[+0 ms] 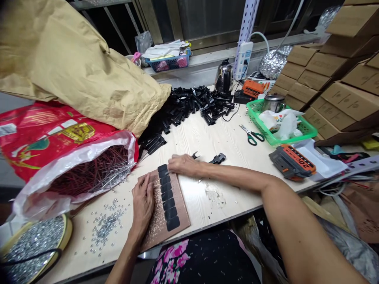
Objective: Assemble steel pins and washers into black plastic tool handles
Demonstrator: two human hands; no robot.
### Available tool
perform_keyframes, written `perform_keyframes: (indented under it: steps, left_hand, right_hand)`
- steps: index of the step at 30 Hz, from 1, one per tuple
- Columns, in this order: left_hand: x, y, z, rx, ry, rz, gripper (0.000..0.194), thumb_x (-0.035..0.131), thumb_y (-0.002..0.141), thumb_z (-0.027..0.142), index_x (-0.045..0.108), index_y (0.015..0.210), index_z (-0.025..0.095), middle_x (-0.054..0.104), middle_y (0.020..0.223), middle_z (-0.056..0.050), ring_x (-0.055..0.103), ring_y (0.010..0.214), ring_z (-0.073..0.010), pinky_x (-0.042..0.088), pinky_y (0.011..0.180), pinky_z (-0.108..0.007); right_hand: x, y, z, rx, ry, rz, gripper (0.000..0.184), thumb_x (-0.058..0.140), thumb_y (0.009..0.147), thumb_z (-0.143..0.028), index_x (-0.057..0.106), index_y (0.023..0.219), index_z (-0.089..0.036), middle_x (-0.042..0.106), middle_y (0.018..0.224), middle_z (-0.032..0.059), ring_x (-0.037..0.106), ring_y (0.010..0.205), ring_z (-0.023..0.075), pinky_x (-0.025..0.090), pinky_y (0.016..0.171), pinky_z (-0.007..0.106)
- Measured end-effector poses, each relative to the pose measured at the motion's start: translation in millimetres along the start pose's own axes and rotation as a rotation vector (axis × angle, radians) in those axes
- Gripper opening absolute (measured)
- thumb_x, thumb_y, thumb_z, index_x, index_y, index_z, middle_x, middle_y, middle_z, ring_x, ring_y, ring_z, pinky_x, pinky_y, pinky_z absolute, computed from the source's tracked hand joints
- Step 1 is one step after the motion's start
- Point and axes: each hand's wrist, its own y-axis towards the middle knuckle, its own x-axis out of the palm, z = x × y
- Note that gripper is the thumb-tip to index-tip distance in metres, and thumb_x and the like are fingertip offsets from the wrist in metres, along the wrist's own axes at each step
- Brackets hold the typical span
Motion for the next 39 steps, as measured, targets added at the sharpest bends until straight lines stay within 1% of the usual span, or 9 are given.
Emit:
perform_keyframes:
  steps: [2,5,7,10,16,23,28,35,39]
  left_hand:
    - [-0.5,-2,-2,-0.052,-0.017,0.012,0.046,0.034,0.093,0.035,0.044,0.136,0.021,0.050,0.129,-0.012,0.043,0.121,-0.0245,0.032,0.104,-0.044]
    - [-0.3,-3,-4,-0.108,-0.045,0.023,0.048,0.034,0.093,0.037,0.042,0.137,0.020,0.049,0.132,-0.012,0.041,0.124,-0.0242,0.030,0.106,-0.044]
    - [0.0,-3,-5,-0.127,-0.049,0.021,0.050,0.034,0.093,0.038,0.040,0.138,0.018,0.048,0.134,-0.013,0.040,0.125,-0.0242,0.029,0.107,-0.043]
    - [-0.5,-3,-4,-0.163,-0.061,0.028,0.051,0.034,0.093,0.038,0.038,0.140,0.018,0.046,0.137,-0.013,0.038,0.128,-0.0239,0.028,0.107,-0.042]
    - [-2.0,-3,1,-0.185,-0.092,0.041,0.052,0.034,0.093,0.037,0.035,0.141,0.019,0.052,0.130,-0.013,0.044,0.122,-0.0231,0.031,0.105,-0.041]
    - [-1.5,-4,0,-0.182,-0.116,0.046,0.050,0.035,0.093,0.037,0.036,0.140,0.021,0.049,0.133,-0.011,0.043,0.124,-0.0224,0.030,0.107,-0.040]
    - [-2.6,-4,1,-0.191,-0.120,0.041,0.052,0.033,0.093,0.038,0.036,0.140,0.016,0.050,0.132,-0.015,0.043,0.124,-0.0235,0.031,0.106,-0.041]
    - [-2.1,-5,-6,-0.236,-0.210,0.059,0.049,0.037,0.092,0.038,0.040,0.138,0.022,0.049,0.136,-0.011,0.039,0.129,-0.0249,0.028,0.108,-0.047]
    - [-0.8,-6,-9,-0.254,-0.244,0.078,0.048,0.038,0.092,0.038,0.042,0.137,0.022,0.048,0.137,-0.011,0.038,0.130,-0.0247,0.028,0.109,-0.047]
  right_hand:
    - [2,-3,-3,-0.102,0.015,-0.017,0.023,0.041,0.095,-0.016,0.058,0.079,-0.016,0.055,0.072,0.0000,0.046,0.070,0.0105,0.042,0.056,0.020]
    - [6,-10,-10,-0.440,0.115,-0.114,0.025,0.040,0.093,-0.011,0.057,0.075,-0.019,0.055,0.073,-0.0012,0.048,0.072,0.0101,0.041,0.052,0.018]
    - [3,-6,-7,-0.368,0.136,-0.109,0.025,0.040,0.093,-0.012,0.056,0.074,-0.019,0.054,0.072,-0.0010,0.048,0.071,0.0104,0.041,0.051,0.018]
    - [-6,5,2,-0.121,0.099,-0.042,0.023,0.043,0.093,-0.017,0.058,0.076,-0.017,0.055,0.071,0.0000,0.047,0.070,0.0114,0.042,0.053,0.021]
    - [2,-16,-13,-0.366,0.075,-0.220,0.021,0.042,0.095,-0.019,0.060,0.084,-0.020,0.059,0.087,0.0013,0.050,0.084,0.0121,0.042,0.058,0.022]
    - [5,7,2,-0.055,0.081,-0.007,0.026,0.037,0.097,-0.020,0.061,0.091,-0.014,0.059,0.086,0.0041,0.050,0.079,0.0114,0.045,0.062,0.023]
    - [2,-3,-9,-0.263,0.028,-0.130,0.024,0.041,0.096,-0.018,0.062,0.085,-0.019,0.059,0.083,0.0016,0.049,0.079,0.0121,0.039,0.057,0.021]
    - [-47,-36,17,0.001,-0.077,-0.166,0.027,0.052,0.091,-0.040,0.066,0.078,-0.021,0.060,0.075,0.0011,0.048,0.070,0.0137,0.034,0.062,0.027]
    - [-48,4,39,0.058,-0.140,-0.020,0.031,0.045,0.094,-0.040,0.067,0.085,-0.019,0.062,0.081,0.0034,0.050,0.076,0.0146,0.035,0.068,0.027]
